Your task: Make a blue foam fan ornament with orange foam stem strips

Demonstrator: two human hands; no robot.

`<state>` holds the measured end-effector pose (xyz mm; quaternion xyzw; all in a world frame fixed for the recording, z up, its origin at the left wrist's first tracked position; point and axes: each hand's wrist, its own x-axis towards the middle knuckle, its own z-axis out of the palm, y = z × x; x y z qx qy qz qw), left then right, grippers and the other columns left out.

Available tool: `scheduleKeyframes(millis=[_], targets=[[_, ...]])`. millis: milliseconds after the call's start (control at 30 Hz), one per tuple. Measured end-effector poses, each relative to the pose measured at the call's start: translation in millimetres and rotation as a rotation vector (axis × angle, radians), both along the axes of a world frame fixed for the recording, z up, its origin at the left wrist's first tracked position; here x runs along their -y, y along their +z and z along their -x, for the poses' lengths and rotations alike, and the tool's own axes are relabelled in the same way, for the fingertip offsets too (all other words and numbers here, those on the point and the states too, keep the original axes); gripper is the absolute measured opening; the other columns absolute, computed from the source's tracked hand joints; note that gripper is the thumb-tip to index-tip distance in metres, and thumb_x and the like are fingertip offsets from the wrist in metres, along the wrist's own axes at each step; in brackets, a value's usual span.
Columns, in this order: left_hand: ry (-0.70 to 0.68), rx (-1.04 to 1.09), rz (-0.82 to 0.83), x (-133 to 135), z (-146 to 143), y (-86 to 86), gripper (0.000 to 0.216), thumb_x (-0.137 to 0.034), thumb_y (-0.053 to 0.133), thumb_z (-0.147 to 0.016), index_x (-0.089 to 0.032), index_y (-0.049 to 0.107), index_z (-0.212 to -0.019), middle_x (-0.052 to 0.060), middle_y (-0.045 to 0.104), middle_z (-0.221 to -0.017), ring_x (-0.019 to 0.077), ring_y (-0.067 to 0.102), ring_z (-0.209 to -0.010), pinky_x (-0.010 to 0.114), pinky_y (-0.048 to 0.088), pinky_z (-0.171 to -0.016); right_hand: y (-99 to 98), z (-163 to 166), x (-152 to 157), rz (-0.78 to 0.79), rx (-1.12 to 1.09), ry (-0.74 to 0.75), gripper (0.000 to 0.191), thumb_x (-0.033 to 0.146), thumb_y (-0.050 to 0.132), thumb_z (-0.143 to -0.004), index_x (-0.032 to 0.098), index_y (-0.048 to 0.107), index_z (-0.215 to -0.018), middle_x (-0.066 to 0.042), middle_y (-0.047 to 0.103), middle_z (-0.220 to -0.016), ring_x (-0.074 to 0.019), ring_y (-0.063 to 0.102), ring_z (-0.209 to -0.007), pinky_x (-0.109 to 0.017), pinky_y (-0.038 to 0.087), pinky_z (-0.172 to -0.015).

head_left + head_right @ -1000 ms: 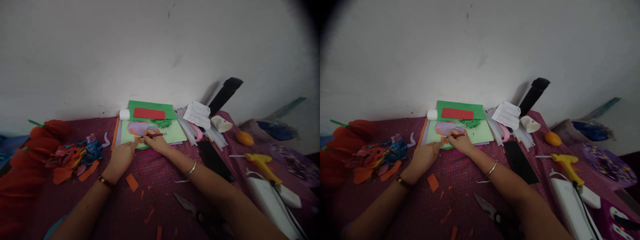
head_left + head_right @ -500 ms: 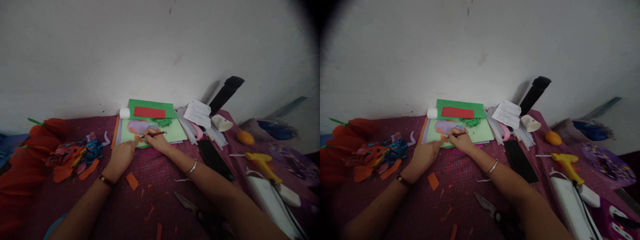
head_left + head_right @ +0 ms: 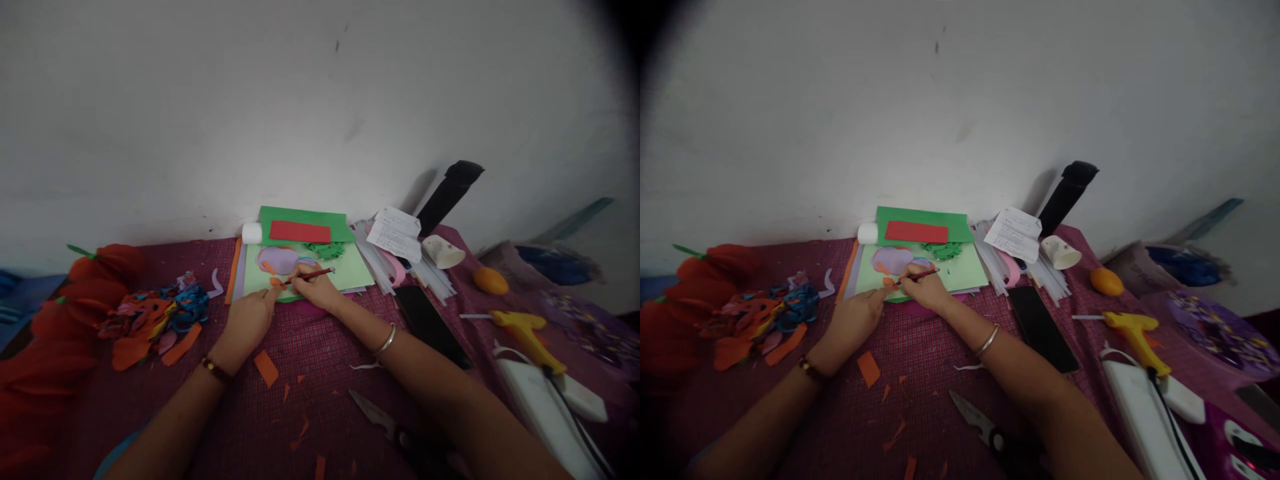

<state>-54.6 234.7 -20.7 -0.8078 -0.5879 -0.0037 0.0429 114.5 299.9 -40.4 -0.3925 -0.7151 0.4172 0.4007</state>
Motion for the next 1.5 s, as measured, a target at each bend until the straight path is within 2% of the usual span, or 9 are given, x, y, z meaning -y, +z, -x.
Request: scheduleKeyframes(millis=[167,333,567,800,967,1133,1300,1500], targets=[[-0.035,0.006,0.052,5.1,-6.3,0.5,0.045,-0.017,0.033,-0.093,-0.022,0.046,-0.136,0.009,0.071,-0.094,0.0218,0.068,-0.079,0.029,0.044,-0.060,4.5,1.2,1.7,-0.005,-0.004,0.000,0.013,0.011,0.048,-0.077,0.019,0.056,-0.070,0.004,0.053,-0.059,-0.0127,0.050,-0.058,-0.023,0.039,-0.055],[-0.020,0.037,0.086,3.5,-6.8,3.7,0.043,-0.018,0.033,-0.094,-0.023,0.052,-0.132,0.010,0.072,-0.097,0.0222,0.069,-0.081,0.029,0.046,-0.063,8.6,1.6,2.1,-0.018,-0.008,0.043,0.011,0.016,0.051,-0.082,0.018,0.060,-0.076,0.002,0.061,-0.068,-0.0127,0.056,-0.064,-0.023,0.044,-0.060],[-0.033,0.084,0.095,1.7,-5.3,3.3,0.042,-0.016,0.034,-0.093,-0.022,0.055,-0.129,0.010,0.072,-0.100,0.0218,0.068,-0.085,0.030,0.048,-0.069,1.2,3.5,-0.2,-0.058,0.006,0.060,0.012,0.020,0.056,-0.083,0.017,0.067,-0.083,-0.001,0.067,-0.077,-0.0142,0.061,-0.071,-0.025,0.047,-0.066],[-0.025,0.097,0.102,1.0,-6.2,3.1,0.039,-0.017,0.034,-0.093,-0.023,0.059,-0.123,0.009,0.072,-0.099,0.0235,0.069,-0.082,0.032,0.047,-0.066,3.4,5.8,2.0,-0.040,0.058,0.039,0.014,0.020,0.056,-0.084,0.018,0.070,-0.084,-0.002,0.071,-0.082,-0.0147,0.063,-0.075,-0.025,0.047,-0.067],[-0.026,0.106,0.101,0.6,-5.7,1.6,0.041,-0.018,0.031,-0.094,-0.021,0.058,-0.125,0.011,0.072,-0.098,0.0259,0.068,-0.082,0.035,0.048,-0.066,3.6,7.3,1.0,-0.028,0.053,0.063,0.014,0.021,0.057,-0.084,0.019,0.071,-0.089,-0.002,0.073,-0.092,-0.0156,0.064,-0.086,-0.027,0.048,-0.078],[-0.035,0.094,0.091,2.7,-5.9,3.4,0.043,-0.017,0.033,-0.093,-0.023,0.054,-0.130,0.010,0.072,-0.099,0.0244,0.069,-0.082,0.033,0.048,-0.067,8.6,2.4,-0.6,-0.015,0.037,0.044,0.016,0.022,0.055,-0.086,0.019,0.070,-0.089,-0.001,0.070,-0.084,-0.0153,0.062,-0.080,-0.026,0.048,-0.072],[-0.027,0.089,0.079,2.7,-6.2,3.8,0.042,-0.018,0.034,-0.093,-0.024,0.055,-0.129,0.009,0.072,-0.100,0.0243,0.069,-0.081,0.032,0.048,-0.064,8.0,-0.5,-0.4,0.017,0.034,0.034,0.027,0.024,0.044,-0.091,0.019,0.070,-0.090,0.000,0.067,-0.073,-0.0137,0.059,-0.067,-0.025,0.047,-0.064],[-0.023,0.093,0.081,2.5,-5.9,2.4,0.042,-0.016,0.035,-0.092,-0.023,0.056,-0.128,0.010,0.072,-0.103,0.0244,0.069,-0.083,0.033,0.049,-0.066,2.0,2.4,-0.9,0.035,0.050,0.009,0.029,0.019,0.041,-0.088,0.019,0.069,-0.087,0.001,0.066,-0.070,-0.0133,0.059,-0.066,-0.025,0.047,-0.065]])
